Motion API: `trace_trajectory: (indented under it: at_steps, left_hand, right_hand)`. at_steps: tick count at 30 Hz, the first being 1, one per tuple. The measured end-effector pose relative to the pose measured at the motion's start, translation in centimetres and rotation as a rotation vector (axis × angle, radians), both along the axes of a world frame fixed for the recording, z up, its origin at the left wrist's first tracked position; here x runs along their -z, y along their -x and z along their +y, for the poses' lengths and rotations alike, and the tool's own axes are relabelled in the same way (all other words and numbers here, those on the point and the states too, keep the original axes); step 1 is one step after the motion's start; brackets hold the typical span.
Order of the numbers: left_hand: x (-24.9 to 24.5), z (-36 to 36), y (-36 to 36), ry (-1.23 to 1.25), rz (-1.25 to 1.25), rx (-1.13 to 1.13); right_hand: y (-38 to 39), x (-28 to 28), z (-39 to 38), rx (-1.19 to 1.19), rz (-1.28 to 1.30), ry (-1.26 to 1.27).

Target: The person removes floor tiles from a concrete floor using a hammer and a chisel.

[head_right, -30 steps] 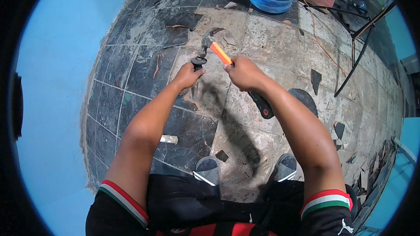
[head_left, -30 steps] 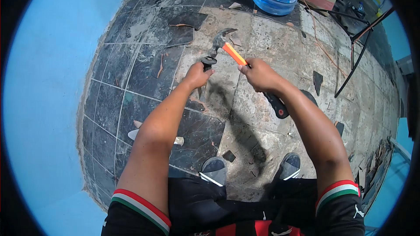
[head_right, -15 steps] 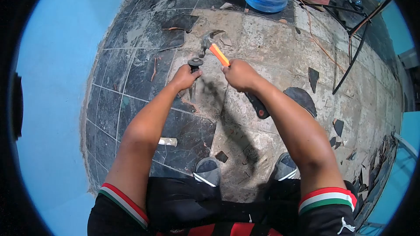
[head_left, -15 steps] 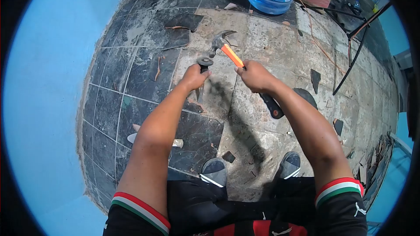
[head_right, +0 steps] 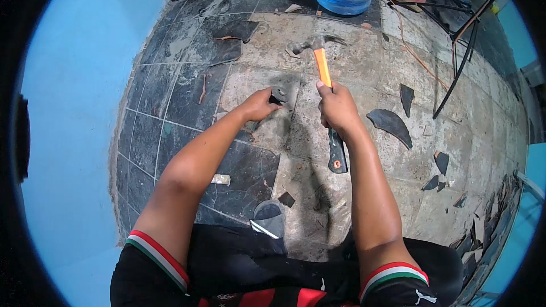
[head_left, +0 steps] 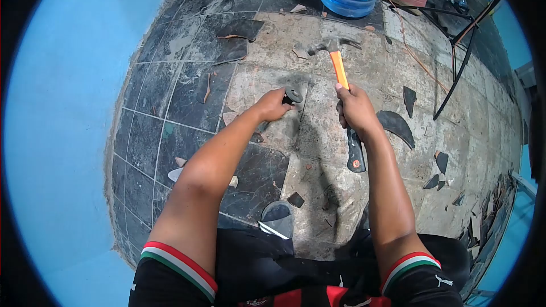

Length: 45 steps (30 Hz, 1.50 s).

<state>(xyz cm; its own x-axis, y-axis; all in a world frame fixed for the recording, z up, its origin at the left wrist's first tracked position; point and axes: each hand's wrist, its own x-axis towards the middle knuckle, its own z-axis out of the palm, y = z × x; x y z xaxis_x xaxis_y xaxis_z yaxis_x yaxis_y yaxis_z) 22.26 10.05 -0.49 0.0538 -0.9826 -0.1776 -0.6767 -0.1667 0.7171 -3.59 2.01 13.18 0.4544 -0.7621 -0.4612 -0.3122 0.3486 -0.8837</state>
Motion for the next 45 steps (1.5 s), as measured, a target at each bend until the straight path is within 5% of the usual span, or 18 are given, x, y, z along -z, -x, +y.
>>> trace_trajectory:
  at_steps: [10,13,15,17,23,26,27,29,30,33,35,39,42,44,45]
  left_hand:
    - [-0.4,-0.3,2.0,-0.071,-0.255,-0.146]
    - [-0.4,-0.3,2.1,-0.043,-0.236,-0.121]
    - [-0.5,-0.3,2.3,-0.024,-0.215,-0.107]
    - [-0.2,-0.2,2.0,-0.013,-0.208,-0.109]
    - [0.0,-0.3,1.4,-0.020,-0.201,-0.151]
    - [-0.4,-0.2,1.7,-0.045,-0.201,-0.159]
    - [-0.6,-0.1,1.9,-0.058,-0.207,-0.165]
    - [-1.1,-0.1,2.3,-0.074,-0.203,-0.146]
    - [-1.1,0.1,2.5,-0.075,-0.192,-0.129]
    - [-1.1,0.1,2.2,-0.045,-0.190,-0.117]
    - [-0.7,0.2,2.0,-0.028,-0.174,-0.147]
    - [-0.7,0.0,1.2,-0.054,-0.179,-0.176]
    - [-0.6,0.0,1.3,-0.068,-0.197,-0.187]
    - [-0.4,-0.1,1.7,-0.064,-0.193,-0.168]
    - [-0.4,0.0,1.8,-0.059,-0.189,-0.143]
  right_hand:
    - [3.7,3.6,0.3,0.095,0.053,0.059]
    - [2.9,8.8,0.8,-0.107,0.209,0.341]
    - [3.2,7.2,0.7,-0.263,0.257,0.199]
    - [3.1,3.7,-0.3,-0.223,0.175,0.012]
    - [4.8,-1.5,-5.1,0.232,-0.094,0.269]
    - [3.9,3.9,-4.4,0.349,0.158,0.671]
    - [3.5,4.7,-2.0,0.242,0.222,0.660]
    - [3.5,8.1,0.1,-0.369,0.320,0.459]
    - [3.1,5.3,0.9,-0.243,0.243,-0.042]
    - [4.1,8.7,-0.7,-0.255,0.247,0.273]
    - [4.4,3.7,-1.5,-0.076,0.102,0.027]
    - [5.7,-1.2,-4.8,0.183,-0.010,0.234]
    - [4.4,1.1,-4.4,0.411,0.034,0.522]
    - [3.7,3.3,-1.1,0.176,0.264,0.530]
    - [3.7,4.8,-0.5,-0.181,0.375,0.464]
